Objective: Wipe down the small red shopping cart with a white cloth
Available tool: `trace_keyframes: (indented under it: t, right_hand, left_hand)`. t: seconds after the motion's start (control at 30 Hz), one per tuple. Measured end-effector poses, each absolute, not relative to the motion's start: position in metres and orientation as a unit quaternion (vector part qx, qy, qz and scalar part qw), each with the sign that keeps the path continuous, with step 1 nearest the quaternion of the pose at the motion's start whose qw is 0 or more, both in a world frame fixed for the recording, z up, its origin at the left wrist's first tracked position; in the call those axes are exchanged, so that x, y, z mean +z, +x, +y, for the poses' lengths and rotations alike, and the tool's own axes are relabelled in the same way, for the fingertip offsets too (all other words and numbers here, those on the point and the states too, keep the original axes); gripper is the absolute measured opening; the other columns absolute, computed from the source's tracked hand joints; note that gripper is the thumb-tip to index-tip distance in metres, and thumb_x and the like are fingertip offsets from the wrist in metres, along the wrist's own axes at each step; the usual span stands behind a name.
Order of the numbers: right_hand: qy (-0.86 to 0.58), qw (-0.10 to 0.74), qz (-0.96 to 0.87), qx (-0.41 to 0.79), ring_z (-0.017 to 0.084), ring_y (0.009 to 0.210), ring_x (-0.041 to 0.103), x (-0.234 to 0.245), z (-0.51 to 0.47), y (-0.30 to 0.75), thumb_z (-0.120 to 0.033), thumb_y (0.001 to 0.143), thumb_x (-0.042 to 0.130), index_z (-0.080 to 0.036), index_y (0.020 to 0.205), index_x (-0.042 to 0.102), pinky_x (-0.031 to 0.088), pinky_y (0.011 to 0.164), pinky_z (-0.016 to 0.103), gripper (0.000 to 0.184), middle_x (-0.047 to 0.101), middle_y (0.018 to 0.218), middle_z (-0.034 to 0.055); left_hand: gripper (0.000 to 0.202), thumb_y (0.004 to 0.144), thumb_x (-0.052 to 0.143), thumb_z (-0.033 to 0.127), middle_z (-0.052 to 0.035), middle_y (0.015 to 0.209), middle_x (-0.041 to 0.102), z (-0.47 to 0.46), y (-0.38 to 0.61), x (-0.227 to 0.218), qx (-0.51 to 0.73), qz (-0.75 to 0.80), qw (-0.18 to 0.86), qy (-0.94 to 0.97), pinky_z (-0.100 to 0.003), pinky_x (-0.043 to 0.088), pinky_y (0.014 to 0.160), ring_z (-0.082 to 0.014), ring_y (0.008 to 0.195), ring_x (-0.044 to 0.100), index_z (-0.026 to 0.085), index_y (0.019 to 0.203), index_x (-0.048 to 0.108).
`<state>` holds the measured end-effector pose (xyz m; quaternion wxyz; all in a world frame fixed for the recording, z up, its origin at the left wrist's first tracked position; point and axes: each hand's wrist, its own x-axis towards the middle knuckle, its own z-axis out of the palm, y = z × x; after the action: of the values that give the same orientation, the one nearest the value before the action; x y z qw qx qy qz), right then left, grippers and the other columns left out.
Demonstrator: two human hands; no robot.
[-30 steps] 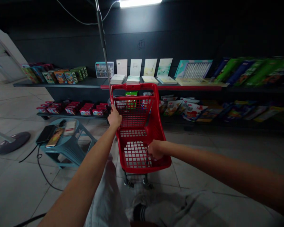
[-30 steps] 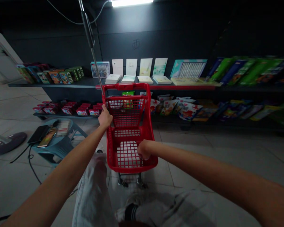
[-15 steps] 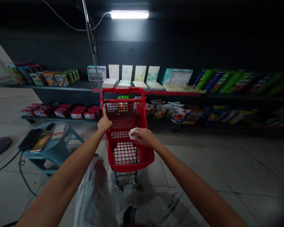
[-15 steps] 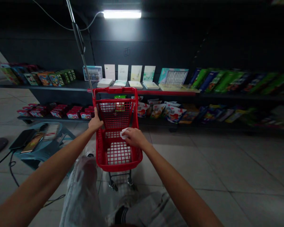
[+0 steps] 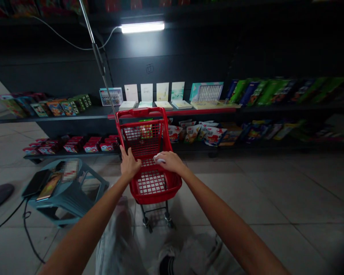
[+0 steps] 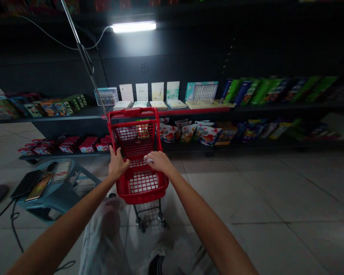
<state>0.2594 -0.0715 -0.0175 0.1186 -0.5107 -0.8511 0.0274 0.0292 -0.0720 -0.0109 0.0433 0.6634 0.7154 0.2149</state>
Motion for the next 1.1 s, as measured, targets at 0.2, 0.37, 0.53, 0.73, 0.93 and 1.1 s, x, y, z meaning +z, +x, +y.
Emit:
trace_keyframes:
  t: [0.2, 0.37, 0.53, 0.73, 0.93, 1.1]
  right_hand:
    - [-0.508, 0.139, -0.85, 0.022, 0.02, 0.115, 0.064, -0.021, -0.072, 0.257, -0.03, 0.097, 0.057, -0.03, 0.121, 0.074, 0.043, 0.098, 0.028, 0.029, 0.072, 0.124, 0.0038]
    - [-0.511, 0.125, -0.851, 0.005, 0.02, 0.114, 0.065, -0.022, -0.076, 0.26, -0.032, 0.098, 0.055, -0.03, 0.122, 0.072, 0.043, 0.096, 0.029, 0.03, 0.072, 0.122, 0.004]
    - [-0.508, 0.117, -0.854, 0.002, 0.02, 0.115, 0.063, -0.023, -0.079, 0.265, -0.031, 0.098, 0.054, -0.03, 0.123, 0.072, 0.042, 0.097, 0.029, 0.031, 0.071, 0.124, 0.0043]
    - [-0.524, 0.127, -0.842, 0.0, 0.02, 0.109, 0.064, -0.023, -0.08, 0.262, -0.033, 0.098, 0.053, -0.031, 0.122, 0.072, 0.042, 0.092, 0.029, 0.03, 0.072, 0.118, 0.0037]
    - [-0.55, 0.131, -0.825, 0.002, 0.019, 0.104, 0.064, -0.019, -0.079, 0.254, -0.036, 0.099, 0.054, -0.031, 0.117, 0.073, 0.041, 0.088, 0.029, 0.027, 0.072, 0.11, 0.0034]
    - [-0.572, 0.133, -0.81, -0.005, 0.019, 0.104, 0.063, -0.017, -0.074, 0.249, -0.034, 0.101, 0.05, -0.03, 0.115, 0.073, 0.04, 0.09, 0.029, 0.028, 0.071, 0.113, 0.004]
  left_hand:
    - [0.112, 0.082, 0.065, 0.035, -0.0232, 0.173, 0.01, -0.066, 0.013, -0.021, 0.22, 0.674, 0.052, 0.703, -0.046, 0.036, 0.123, -0.034, 0.161, 0.014, 0.01, 0.165, -0.005]
    - [0.115, 0.078, 0.069, 0.032, -0.0222, 0.173, -0.001, -0.077, 0.015, -0.031, 0.174, 0.653, 0.037, 0.736, -0.053, 0.038, 0.121, -0.0414, 0.158, 0.018, 0.014, 0.166, -0.003]
    - [0.088, 0.084, 0.065, 0.03, -0.0267, 0.172, -0.005, -0.088, 0.03, -0.026, 0.102, 0.715, -0.002, 0.692, -0.052, 0.057, 0.097, -0.0454, 0.132, 0.056, 0.012, 0.161, 0.027]
    - [0.043, 0.089, 0.062, 0.031, -0.0201, 0.174, -0.005, -0.08, 0.026, -0.018, 0.072, 0.703, -0.002, 0.708, -0.045, 0.06, 0.091, -0.0347, 0.115, 0.068, 0.014, 0.129, 0.058]
    - [0.046, 0.095, 0.054, 0.033, -0.0135, 0.175, 0.011, -0.06, 0.014, -0.018, 0.135, 0.698, 0.036, 0.703, -0.043, 0.057, 0.094, -0.0315, 0.116, 0.07, 0.022, 0.139, 0.052]
    - [0.069, 0.096, 0.046, 0.033, -0.0196, 0.149, 0.056, -0.05, 0.01, -0.018, 0.21, 0.711, 0.083, 0.666, -0.043, 0.053, 0.101, -0.0324, 0.124, 0.066, 0.017, 0.159, 0.024]
